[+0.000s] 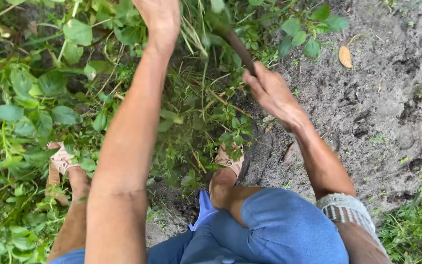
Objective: Cutting weeds and plants in a garden using a sickle
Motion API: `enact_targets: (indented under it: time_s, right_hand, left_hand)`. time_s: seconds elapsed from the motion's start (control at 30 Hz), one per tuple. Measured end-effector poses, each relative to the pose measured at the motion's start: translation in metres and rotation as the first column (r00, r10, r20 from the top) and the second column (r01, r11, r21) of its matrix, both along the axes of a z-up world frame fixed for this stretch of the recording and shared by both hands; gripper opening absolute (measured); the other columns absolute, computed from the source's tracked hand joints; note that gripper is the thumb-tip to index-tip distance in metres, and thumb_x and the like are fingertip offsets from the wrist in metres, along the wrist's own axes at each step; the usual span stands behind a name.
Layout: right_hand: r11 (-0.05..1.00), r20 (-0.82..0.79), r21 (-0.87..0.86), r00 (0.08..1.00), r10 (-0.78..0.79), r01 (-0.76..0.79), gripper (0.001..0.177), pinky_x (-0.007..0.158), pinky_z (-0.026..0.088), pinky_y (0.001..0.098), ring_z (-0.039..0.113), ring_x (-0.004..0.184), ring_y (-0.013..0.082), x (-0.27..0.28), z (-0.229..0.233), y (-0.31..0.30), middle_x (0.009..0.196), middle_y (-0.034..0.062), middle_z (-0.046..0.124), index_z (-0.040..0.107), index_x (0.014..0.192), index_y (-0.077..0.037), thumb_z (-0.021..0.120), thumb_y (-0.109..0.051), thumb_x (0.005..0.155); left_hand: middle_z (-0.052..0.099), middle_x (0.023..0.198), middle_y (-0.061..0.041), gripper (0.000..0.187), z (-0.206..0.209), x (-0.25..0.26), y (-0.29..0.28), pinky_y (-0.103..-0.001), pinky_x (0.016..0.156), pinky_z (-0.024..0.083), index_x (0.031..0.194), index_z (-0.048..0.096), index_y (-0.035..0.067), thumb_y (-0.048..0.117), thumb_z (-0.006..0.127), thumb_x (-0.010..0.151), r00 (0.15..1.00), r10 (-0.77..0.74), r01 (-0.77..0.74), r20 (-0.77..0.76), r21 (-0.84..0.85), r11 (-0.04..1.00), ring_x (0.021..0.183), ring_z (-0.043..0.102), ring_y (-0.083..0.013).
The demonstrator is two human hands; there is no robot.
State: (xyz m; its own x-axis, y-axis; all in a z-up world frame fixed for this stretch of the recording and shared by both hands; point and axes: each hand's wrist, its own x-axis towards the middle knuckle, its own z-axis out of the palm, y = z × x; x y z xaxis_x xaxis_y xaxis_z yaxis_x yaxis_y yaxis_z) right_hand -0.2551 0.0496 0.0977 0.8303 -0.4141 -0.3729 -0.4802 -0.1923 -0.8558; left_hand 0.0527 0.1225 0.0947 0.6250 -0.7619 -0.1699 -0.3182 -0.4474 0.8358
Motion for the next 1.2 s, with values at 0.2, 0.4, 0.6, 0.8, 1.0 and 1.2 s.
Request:
enact_targets:
  time_s: [0.2, 0.4, 0.6, 0.8, 1.0, 1.2]
  right_hand:
    - [0.953, -0.034, 0.149, 0.965, -0.260, 0.262, 0.017, 0.044, 0.042, 0.0223, 0.047, 0.041, 0.0102, -0.050, 0.032, 0.013, 0.059, 0.0000, 0.047, 0.059, 0.112, -0.004, 0.043, -0.010, 0.111]
    - [0.914, -0.109, 0.263, 0.951, -0.290, 0.309, 0.018, 0.037, 0.043, 0.0203, 0.047, 0.041, 0.0096, -0.060, 0.034, 0.029, 0.059, -0.0005, 0.050, 0.061, 0.110, -0.009, 0.044, -0.014, 0.110]
    - [0.830, -0.164, 0.393, 0.918, -0.360, 0.396, 0.015, 0.032, 0.043, 0.0226, 0.049, 0.039, 0.0096, -0.064, -0.029, 0.065, 0.060, -0.0012, 0.046, 0.056, 0.109, -0.006, 0.043, -0.013, 0.107]
    - [0.830, -0.193, 0.420, 0.930, -0.313, 0.367, 0.015, 0.029, 0.047, 0.0219, 0.054, 0.040, 0.0113, -0.075, -0.078, 0.113, 0.061, 0.0037, 0.054, 0.054, 0.111, -0.009, 0.040, -0.014, 0.108]
    - [0.684, -0.208, 0.641, 0.937, -0.281, 0.348, 0.021, 0.030, 0.043, 0.0194, 0.045, 0.040, 0.0057, -0.065, -0.036, 0.115, 0.061, -0.0022, 0.047, 0.053, 0.120, -0.005, 0.042, -0.015, 0.105]
    - [0.684, -0.214, 0.708, 0.976, -0.025, 0.173, 0.048, 0.030, 0.042, 0.0185, 0.047, 0.043, 0.0049, -0.007, -0.069, 0.132, 0.064, -0.0033, 0.046, 0.047, 0.140, 0.002, 0.055, -0.022, 0.099]
  left_hand:
    - [0.066, 0.099, -0.001, 0.032, 0.060, 0.021, 0.032, -0.029, 0.070, 0.058, 0.105, 0.064, 0.012, 0.015, 0.091, 0.088, 0.999, 0.042, -0.041, -0.009, 0.068, 0.997, 0.082, 0.064, -0.0151]
    - [0.072, 0.085, 0.006, 0.020, 0.121, 0.011, 0.052, -0.019, 0.055, 0.066, 0.097, 0.065, 0.013, 0.015, 0.085, 0.095, 0.998, 0.064, -0.063, -0.004, 0.106, 0.992, 0.063, 0.072, -0.0071]
    - [0.065, 0.114, -0.031, 0.096, 0.072, -0.072, 0.098, -0.052, 0.098, 0.055, 0.125, 0.061, -0.011, 0.048, 0.105, 0.063, 0.968, 0.014, 0.137, -0.249, 0.578, 0.805, 0.100, 0.070, -0.0401]
    - [0.073, 0.109, -0.028, 0.074, -0.085, -0.119, 0.132, -0.054, 0.094, 0.056, 0.114, 0.073, -0.004, 0.039, 0.102, 0.061, 0.973, 0.092, 0.064, -0.211, 0.632, 0.772, 0.112, 0.068, -0.0457]
    - [0.073, 0.105, -0.021, 0.041, -0.057, -0.152, 0.150, -0.052, 0.093, 0.057, 0.112, 0.070, 0.003, 0.012, 0.086, 0.076, 0.948, 0.314, -0.299, -0.054, 0.195, 0.934, 0.107, 0.070, -0.0391]
    - [0.077, 0.085, -0.009, 0.020, -0.075, -0.136, 0.180, -0.042, 0.059, 0.047, 0.091, 0.080, 0.014, 0.016, 0.085, 0.071, 0.839, 0.530, -0.543, 0.123, 0.127, 0.830, 0.094, 0.074, -0.0283]
